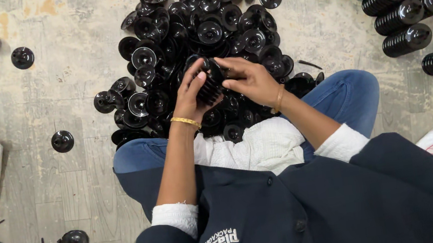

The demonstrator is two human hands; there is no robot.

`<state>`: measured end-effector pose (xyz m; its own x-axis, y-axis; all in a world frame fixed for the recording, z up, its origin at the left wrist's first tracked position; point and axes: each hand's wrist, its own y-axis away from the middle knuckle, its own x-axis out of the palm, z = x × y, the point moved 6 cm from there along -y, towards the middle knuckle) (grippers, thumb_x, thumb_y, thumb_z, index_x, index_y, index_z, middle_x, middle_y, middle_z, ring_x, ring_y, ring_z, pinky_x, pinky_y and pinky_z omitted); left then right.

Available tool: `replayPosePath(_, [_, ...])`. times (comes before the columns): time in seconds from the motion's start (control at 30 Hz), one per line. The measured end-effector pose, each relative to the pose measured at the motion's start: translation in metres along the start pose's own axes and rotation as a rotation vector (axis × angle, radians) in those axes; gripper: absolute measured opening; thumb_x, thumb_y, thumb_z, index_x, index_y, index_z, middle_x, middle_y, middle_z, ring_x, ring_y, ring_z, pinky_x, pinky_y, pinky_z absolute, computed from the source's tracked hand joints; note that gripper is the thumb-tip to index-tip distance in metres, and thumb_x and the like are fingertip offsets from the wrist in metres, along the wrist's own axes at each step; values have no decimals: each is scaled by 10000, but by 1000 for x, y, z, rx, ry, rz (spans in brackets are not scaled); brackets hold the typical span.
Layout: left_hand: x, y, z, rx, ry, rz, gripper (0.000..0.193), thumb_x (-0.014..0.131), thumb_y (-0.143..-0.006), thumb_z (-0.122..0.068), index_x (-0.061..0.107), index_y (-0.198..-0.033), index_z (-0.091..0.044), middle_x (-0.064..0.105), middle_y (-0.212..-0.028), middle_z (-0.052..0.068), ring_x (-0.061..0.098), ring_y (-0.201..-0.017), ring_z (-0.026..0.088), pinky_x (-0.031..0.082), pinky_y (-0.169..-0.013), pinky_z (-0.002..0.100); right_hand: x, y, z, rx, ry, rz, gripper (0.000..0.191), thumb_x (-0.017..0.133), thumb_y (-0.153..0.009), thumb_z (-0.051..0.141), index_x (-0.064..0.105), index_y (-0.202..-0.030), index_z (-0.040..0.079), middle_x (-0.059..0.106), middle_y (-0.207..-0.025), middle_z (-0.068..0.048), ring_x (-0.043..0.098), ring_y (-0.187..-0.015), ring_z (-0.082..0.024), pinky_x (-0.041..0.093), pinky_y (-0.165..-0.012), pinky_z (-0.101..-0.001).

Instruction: The person sits cross-legged on the floor in front of a large pile of black plastic parts. They pick parts one at a time from the pile and stack them into a column held in one hand, occasionally gathering scattered pieces from the floor back into the pile.

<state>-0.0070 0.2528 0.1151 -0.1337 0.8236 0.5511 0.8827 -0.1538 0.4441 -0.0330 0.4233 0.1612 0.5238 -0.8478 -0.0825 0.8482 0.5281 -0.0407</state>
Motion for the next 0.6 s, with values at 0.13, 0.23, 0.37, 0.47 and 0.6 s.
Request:
replayPosePath(0.13, [2, 8, 0, -87, 11, 91, 490, 646, -962, -326, 571, -1431, -205, 638, -1213, 61, 661, -1059, 206, 619, -838, 474, 1, 7, 22, -83, 102, 90, 512, 668, -962, -9, 569, -1454, 94, 477, -1509, -68, 591, -1316, -177, 531, -1079, -352])
replayPosePath(0.23, [3, 9, -2, -109, 5, 105, 484, 637, -961, -329, 582, -1421, -188, 648, -1178, 67, 677, -1039, 203, 628, -814, 466, 2, 12, 22, -47, 44, 167, 519, 673, -968, 2, 557, -1464, 96, 448, -1490, -70, 526, -1370, -188, 487, -1101, -355])
replayPosePath(0.37, [6, 16, 1, -115, -73, 149, 464, 656, -955, -283, 588, -1400, -171, 659, -1173, 47, 677, -1032, 198, 634, -802, 457, -3, 13, 17, -99, 235, 189, 566, 711, -1018, 17, 552, -1552, 117, 543, -1396, -63, 531, -1362, -187, 481, -1171, -345])
replayPosePath(0.47, [8, 21, 0, -50, -113, 207, 457, 678, -959, -249, 595, -1395, -140, 663, -1200, 54, 675, -1049, 202, 628, -817, 443, -7, 11, 3, 8, 168, 228, 584, 726, -1007, 68, 536, -1556, 120, 513, -1395, -88, 536, -1372, -206, 466, -1172, -345])
replayPosePath(0.6, [3, 24, 2, -52, -13, 205, 469, 688, -944, -234, 588, -1388, -121, 668, -1194, 96, 693, -1043, 238, 649, -815, 459, -6, 15, -14, 140, -184, 217, 495, 740, -906, 78, 526, -1352, 94, 363, -1536, -22, 487, -1397, -162, 533, -1076, -351])
